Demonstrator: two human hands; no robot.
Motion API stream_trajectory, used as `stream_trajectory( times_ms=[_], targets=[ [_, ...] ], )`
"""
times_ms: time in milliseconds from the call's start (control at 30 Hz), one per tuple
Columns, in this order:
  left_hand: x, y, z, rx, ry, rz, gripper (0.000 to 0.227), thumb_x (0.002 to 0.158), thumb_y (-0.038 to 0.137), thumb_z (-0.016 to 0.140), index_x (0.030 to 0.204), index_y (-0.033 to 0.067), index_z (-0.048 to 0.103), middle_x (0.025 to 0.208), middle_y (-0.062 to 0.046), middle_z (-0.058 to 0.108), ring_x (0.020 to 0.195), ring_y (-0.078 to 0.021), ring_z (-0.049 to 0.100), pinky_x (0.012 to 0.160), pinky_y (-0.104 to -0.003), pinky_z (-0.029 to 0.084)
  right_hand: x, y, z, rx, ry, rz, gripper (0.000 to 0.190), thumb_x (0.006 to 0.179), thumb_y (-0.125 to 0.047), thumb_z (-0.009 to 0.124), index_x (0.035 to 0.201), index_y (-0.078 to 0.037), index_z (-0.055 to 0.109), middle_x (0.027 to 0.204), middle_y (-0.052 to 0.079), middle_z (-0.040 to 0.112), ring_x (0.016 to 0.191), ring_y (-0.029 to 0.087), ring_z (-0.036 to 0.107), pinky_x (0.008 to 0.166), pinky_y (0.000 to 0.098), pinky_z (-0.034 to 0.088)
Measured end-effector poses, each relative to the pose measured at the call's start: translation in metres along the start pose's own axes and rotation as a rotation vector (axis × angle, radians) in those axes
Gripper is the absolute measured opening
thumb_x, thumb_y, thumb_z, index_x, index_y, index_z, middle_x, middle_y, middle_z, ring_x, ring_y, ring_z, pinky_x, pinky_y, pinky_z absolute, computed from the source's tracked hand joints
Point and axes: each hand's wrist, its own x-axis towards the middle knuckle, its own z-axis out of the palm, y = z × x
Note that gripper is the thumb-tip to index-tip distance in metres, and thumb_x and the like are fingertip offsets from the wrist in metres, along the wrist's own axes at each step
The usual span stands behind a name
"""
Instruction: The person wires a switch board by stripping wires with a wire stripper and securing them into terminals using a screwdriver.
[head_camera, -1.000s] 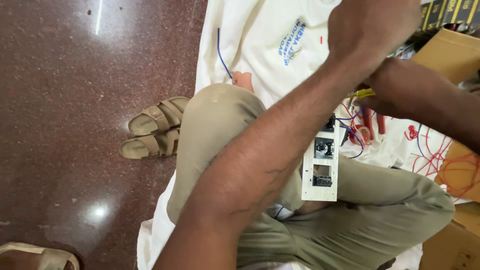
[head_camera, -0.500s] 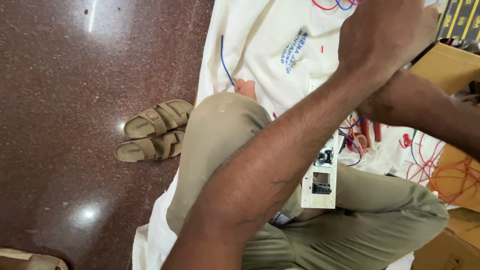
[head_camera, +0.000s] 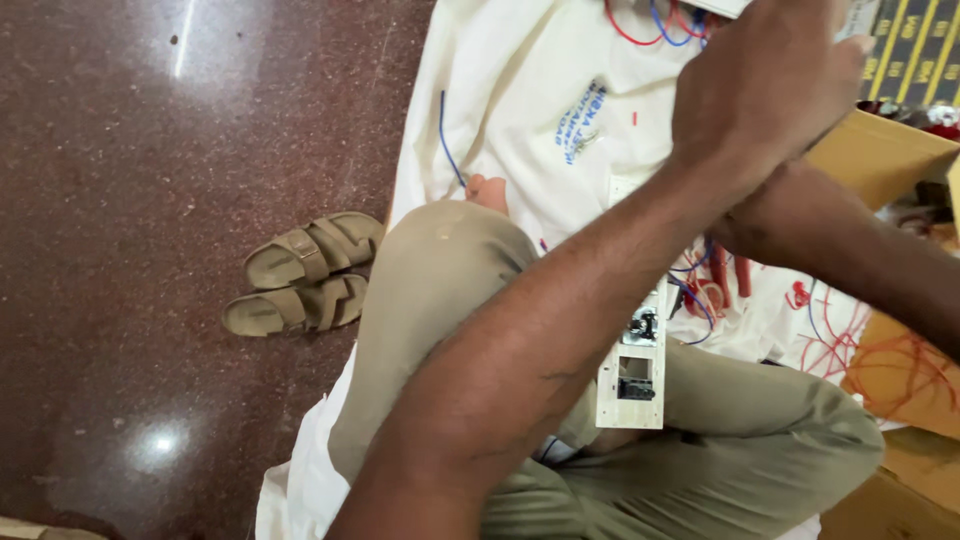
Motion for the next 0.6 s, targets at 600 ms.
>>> stream_trajectory(
  times_ms=[600],
  targets=[
    [0.005, -0.002, 0.002, 0.029, -0.035, -0.030, 0.037, 0.083, 0.038, 0.064, 0.106, 0.0105, 0.070, 0.095, -0.014, 0.078, 0.086, -0.0353, 0.077, 0.074, -0.050, 0.059, 0.002, 0.001, 0.006, -0.092, -0.166, 0.038, 0.019, 0.087, -0.021, 0.064, 0.102, -0.013, 0.071, 0.099, 0.012, 0.076, 0.097, 0.034, 0.073, 0.088, 0.0469, 0.058]
  ],
)
